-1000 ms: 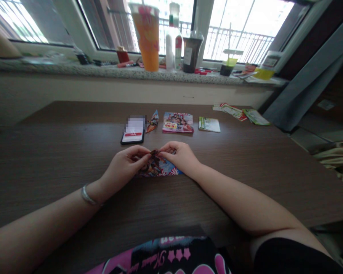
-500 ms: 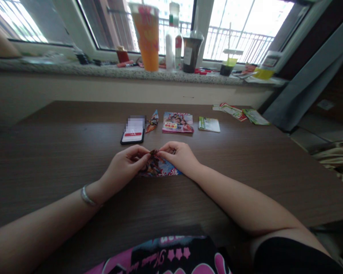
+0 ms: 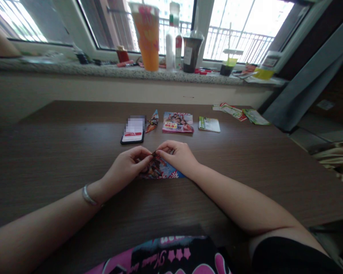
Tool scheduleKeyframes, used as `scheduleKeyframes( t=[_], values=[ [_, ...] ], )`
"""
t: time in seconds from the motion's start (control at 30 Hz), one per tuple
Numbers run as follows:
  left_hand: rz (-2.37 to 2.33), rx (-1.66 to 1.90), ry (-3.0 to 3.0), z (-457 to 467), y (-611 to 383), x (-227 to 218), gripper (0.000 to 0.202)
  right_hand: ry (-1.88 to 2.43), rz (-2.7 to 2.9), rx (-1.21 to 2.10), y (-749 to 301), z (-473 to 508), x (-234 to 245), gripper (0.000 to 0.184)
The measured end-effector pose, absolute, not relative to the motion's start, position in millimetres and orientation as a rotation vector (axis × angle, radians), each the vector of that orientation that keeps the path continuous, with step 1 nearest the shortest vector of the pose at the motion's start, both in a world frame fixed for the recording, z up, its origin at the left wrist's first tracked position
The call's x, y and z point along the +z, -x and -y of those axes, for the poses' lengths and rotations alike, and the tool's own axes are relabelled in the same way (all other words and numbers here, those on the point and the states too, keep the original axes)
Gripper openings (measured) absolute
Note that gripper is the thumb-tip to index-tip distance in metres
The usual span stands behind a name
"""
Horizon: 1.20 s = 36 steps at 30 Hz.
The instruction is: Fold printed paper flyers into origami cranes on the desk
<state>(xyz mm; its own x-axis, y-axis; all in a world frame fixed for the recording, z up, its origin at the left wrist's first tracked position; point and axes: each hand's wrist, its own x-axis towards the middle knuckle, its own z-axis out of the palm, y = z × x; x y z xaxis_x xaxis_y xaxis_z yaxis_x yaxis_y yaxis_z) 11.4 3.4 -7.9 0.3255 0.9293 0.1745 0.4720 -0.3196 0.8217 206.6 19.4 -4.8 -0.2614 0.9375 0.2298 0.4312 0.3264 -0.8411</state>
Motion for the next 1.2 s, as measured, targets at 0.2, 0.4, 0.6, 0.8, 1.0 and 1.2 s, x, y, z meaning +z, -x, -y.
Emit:
scheduleKeyframes(
  t=[0.2, 0.4, 0.6, 0.8, 1.0, 1.2],
  values=[
    [-1.374, 0.632, -2.218, -6.2, -8.7, -7.5, 0.021, 1.299, 1.978, 0.692, -206.8, -27.4, -10.9, 0.009],
    [-1.144, 0.663, -2.860, -1.5, -10.2, -5.1, 0.019, 1.414, 1.930, 0.733, -207.6, -37.6, -21.8, 0.013],
    [-0.920, 0.594, -2.987, -1.6, -13.0, -7.8, 0.020, 1.457, 1.981, 0.617, -210.6, -44.5, -25.1, 0.011],
    [-0.792, 0.484, -2.980, -0.9, -15.7, -11.9, 0.024, 1.507, 2.018, 0.511, -215.2, -50.8, -27.3, 0.011],
    [-0.732, 0.452, -2.966, -0.3, -16.0, -13.1, 0.026, 1.551, 2.012, 0.516, -219.8, -56.1, -28.7, 0.011],
    [-0.700, 0.426, -2.931, -0.6, -16.0, -12.7, 0.022, 1.563, 2.060, 0.457, -222.6, -58.5, -32.2, 0.012]
  ],
)
